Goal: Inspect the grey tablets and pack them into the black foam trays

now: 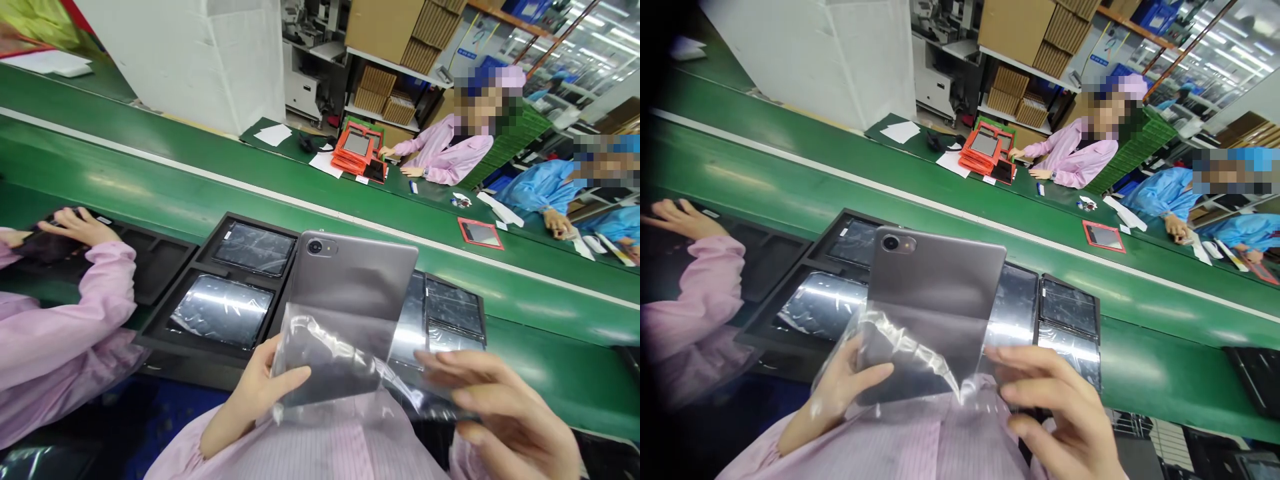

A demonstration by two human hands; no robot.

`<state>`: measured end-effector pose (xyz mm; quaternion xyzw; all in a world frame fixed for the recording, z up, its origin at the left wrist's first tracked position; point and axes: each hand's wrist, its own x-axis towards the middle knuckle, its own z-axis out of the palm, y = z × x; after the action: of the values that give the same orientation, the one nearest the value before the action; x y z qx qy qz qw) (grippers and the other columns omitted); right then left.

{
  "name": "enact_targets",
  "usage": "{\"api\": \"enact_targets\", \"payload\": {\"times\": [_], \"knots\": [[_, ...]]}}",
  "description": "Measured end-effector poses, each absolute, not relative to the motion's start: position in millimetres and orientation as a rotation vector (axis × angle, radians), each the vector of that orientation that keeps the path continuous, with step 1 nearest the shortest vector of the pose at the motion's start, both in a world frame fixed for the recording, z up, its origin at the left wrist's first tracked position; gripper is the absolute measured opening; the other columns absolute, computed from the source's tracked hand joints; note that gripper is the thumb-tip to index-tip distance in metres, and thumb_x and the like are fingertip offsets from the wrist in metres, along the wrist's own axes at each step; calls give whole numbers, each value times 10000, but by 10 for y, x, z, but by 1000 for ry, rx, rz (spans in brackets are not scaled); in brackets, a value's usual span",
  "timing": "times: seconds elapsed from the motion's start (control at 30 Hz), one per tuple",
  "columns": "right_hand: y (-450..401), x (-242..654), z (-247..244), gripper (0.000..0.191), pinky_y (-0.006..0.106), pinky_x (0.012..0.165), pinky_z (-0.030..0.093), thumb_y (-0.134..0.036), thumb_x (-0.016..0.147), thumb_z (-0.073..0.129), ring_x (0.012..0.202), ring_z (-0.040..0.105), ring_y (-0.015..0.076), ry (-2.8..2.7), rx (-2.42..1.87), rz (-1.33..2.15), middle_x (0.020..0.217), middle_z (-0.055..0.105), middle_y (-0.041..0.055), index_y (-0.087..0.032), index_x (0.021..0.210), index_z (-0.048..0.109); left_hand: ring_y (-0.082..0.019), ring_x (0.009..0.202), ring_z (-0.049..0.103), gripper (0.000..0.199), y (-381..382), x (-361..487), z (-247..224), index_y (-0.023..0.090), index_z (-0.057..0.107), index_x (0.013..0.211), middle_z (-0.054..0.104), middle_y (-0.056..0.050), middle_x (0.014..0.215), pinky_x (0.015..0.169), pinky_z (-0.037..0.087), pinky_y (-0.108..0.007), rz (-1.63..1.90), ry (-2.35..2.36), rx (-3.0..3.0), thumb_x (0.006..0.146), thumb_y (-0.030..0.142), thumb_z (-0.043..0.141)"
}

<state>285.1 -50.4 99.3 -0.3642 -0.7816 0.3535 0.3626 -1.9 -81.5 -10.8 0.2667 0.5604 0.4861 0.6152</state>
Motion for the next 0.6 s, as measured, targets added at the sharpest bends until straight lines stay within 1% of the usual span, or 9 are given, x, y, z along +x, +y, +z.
{"api": "enact_targets", "payload": {"times": [0.1, 0.17, 0.3, 0.37, 0.4, 0.47, 0.5, 0.53, 0.6], "knots": [[-488, 2644, 822, 646, 336, 1112, 613, -140, 1073, 605, 1445, 609, 244, -1885, -927, 831, 1735, 416, 1, -410, 1637, 441, -204, 747, 704, 252, -831, 2, -134, 206, 832, 819, 793, -3, 753, 720, 568, -250, 1164, 1290, 575, 589, 299, 876], [-483, 2518, 691, 787, 324, 1181, 552, -112, 1079, 571, 1515, 527, 215, -1852, -885, 776, 1817, 199, -51, -450, 1706, 235, -202, 722, 693, 260, -839, 17, -187, 197, 841, 817, 792, -9, 737, 695, 567, -249, 1184, 1244, 605, 578, 290, 885], [-477, 2331, 342, 819, 391, 1287, 431, -169, 1084, 577, 1642, 306, 222, -1820, -967, 730, 1834, 76, -81, -486, 1712, 159, -177, 630, 657, 257, -843, -10, -346, 197, 855, 803, 772, -8, 680, 610, 544, -224, 1272, 1140, 640, 585, 310, 932], [-466, 2268, 133, 796, 456, 1303, 402, -269, 1087, 606, 1664, 255, 242, -1696, -1125, 796, 1836, 115, -42, -492, 1709, 162, -179, 644, 663, 269, -850, -48, -410, 200, 866, 824, 778, -12, 690, 613, 545, -221, 1302, 1139, 640, 610, 343, 946], [-451, 2241, 35, 755, 484, 1287, 420, -353, 1080, 628, 1652, 297, 261, -1613, -1204, 890, 1823, 198, -4, -472, 1702, 215, -185, 655, 668, 280, -856, -68, -432, 201, 872, 838, 780, -16, 694, 621, 551, -225, 1305, 1140, 652, 625, 364, 954], [-399, 2191, -126, 669, 499, 1180, 519, -599, 1004, 685, 1537, 496, 321, -1399, -1358, 1198, 1675, 499, 97, -346, 1592, 492, -189, 661, 669, 318, -865, -94, -456, 210, 881, 855, 777, -22, 683, 627, 557, -232, 1300, 1140, 678, 646, 431, 977], [-363, 2163, -186, 688, 484, 1105, 563, -729, 920, 712, 1418, 605, 344, -1275, -1425, 1341, 1510, 655, 130, -271, 1429, 653, -194, 664, 675, 368, -862, -93, -460, 217, 885, 867, 781, -30, 687, 629, 562, -238, 1295, 1142, 683, 644, 490, 988], [-323, 2131, -232, 723, 464, 1036, 586, -832, 832, 722, 1280, 679, 347, -1158, -1482, 1435, 1313, 757, 134, -225, 1224, 747, -202, 658, 683, 452, -850, -80, -460, 223, 889, 871, 784, -41, 690, 618, 568, -249, 1298, 1139, 685, 629, 593, 983], [-242, 2053, -298, 760, 417, 931, 598, -939, 705, 723, 1035, 722, 305, -976, -1532, 1523, 994, 798, 93, -211, 917, 751, -252, 710, 743, 670, -786, -11, -452, 229, 896, 898, 820, -89, 772, 645, 617, -304, 1277, 1072, 673, 565, 811, 919]]}}
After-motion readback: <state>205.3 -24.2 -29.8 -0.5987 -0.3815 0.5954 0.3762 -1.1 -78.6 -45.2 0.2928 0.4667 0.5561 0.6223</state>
